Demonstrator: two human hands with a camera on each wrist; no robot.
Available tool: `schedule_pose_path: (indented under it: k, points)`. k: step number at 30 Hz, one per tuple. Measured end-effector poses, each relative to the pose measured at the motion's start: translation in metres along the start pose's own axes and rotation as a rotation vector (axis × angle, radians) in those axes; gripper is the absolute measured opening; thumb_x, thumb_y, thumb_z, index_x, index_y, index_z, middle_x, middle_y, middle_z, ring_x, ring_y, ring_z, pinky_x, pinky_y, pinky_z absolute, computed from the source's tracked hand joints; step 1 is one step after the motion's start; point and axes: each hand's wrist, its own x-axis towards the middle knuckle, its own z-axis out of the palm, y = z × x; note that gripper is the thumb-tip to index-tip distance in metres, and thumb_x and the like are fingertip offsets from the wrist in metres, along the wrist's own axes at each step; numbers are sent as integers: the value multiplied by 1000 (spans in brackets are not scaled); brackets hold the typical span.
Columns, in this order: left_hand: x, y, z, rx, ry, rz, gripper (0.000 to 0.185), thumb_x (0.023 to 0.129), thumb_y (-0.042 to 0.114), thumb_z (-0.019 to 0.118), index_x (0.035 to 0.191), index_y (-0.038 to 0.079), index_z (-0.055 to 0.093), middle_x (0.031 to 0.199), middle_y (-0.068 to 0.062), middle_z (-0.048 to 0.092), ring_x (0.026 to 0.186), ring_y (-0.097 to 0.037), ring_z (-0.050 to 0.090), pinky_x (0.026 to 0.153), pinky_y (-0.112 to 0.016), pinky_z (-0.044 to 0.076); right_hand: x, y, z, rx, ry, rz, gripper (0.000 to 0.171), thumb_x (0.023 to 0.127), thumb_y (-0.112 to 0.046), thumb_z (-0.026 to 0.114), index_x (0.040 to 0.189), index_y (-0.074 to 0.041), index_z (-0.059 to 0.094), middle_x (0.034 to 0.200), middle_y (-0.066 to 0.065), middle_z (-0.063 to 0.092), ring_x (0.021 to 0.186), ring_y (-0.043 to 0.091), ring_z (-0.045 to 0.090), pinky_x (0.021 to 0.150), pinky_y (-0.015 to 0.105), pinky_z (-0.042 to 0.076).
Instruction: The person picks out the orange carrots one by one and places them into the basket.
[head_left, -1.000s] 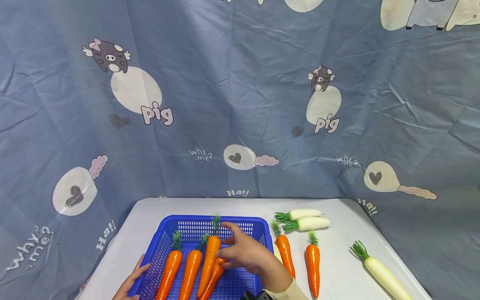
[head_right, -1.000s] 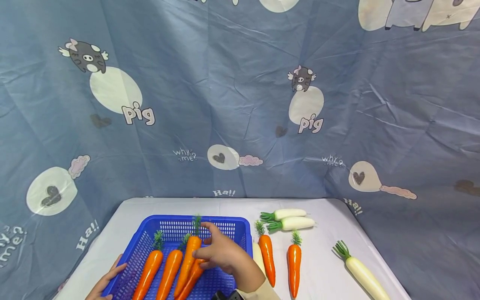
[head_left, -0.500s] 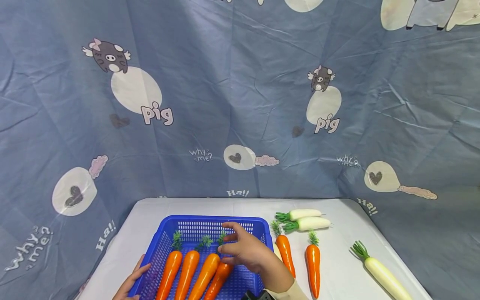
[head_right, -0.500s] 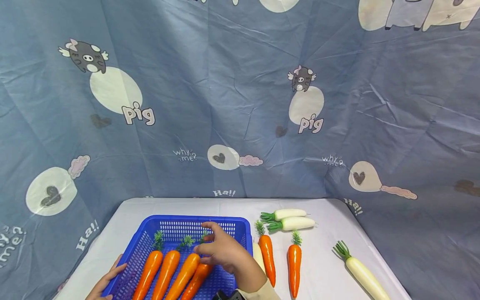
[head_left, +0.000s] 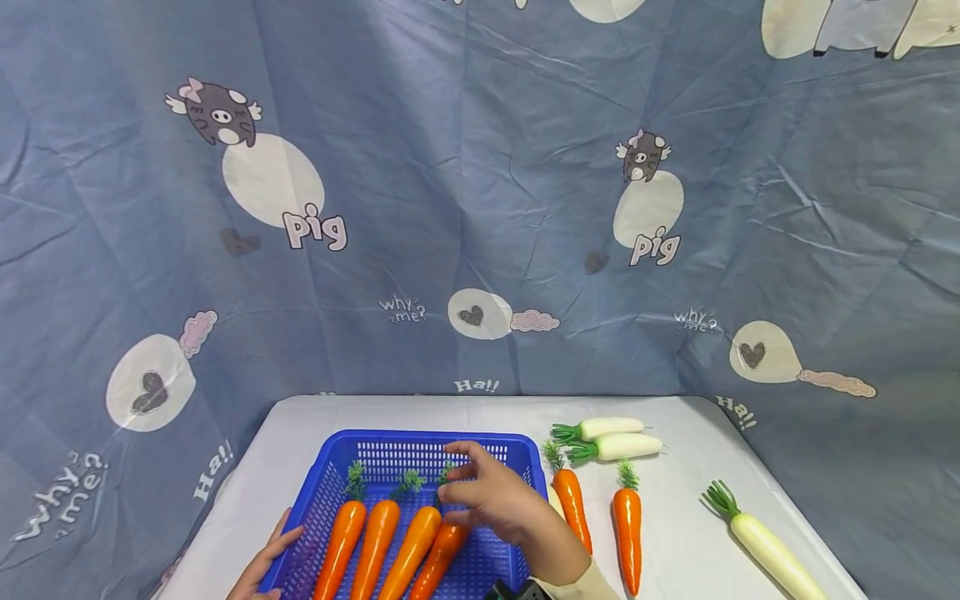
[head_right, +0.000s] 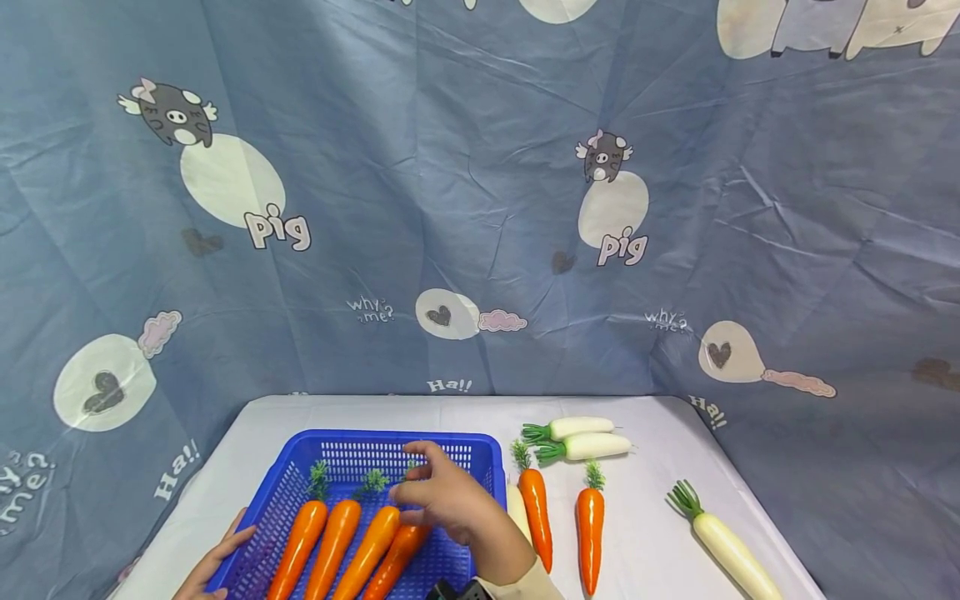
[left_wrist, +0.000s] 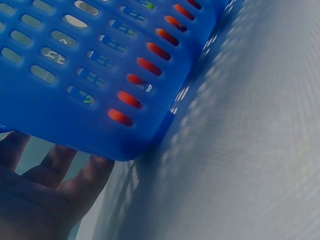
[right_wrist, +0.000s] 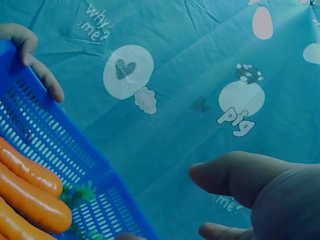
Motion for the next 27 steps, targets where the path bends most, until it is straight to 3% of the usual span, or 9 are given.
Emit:
schedule_pose_path:
  k: [5, 10, 18, 27]
  points:
    - [1, -2, -1, 11, 1, 8, 55, 99, 19, 31, 153, 15, 21, 144, 42, 5, 123, 24, 21, 89, -21, 43, 0, -2, -3, 15, 15, -29, 61, 81, -5, 66, 136, -11, 43, 122, 27, 46, 95, 31, 62, 79, 45, 54]
    - [2, -2, -1, -14, 0, -20, 55, 98, 20, 31, 152, 22, 23, 142, 44, 6, 122, 25, 21, 89, -21, 43, -1, -3, -7, 19, -8, -19, 60, 82, -6, 65, 137, -12, 43, 115, 20, 51, 97, 34, 61, 78, 43, 54]
    - [4, 0, 1, -22, -15, 22, 56, 98, 16, 31, 153, 15, 21, 145, 42, 6, 125, 23, 20, 90, -21, 42, -7, -5, -13, 30, -17, -31, 62, 82, -6, 65, 139, -10, 41, 117, 24, 51, 97, 35, 62, 81, 46, 53]
    - [4, 1, 0, -48, -27, 33, 55, 99, 16, 30, 153, 18, 21, 145, 42, 6, 125, 22, 20, 91, -21, 42, -12, -2, -23, 41, -36, -42, 56, 85, -8, 68, 136, -10, 45, 110, 18, 56, 91, 28, 63, 82, 49, 52]
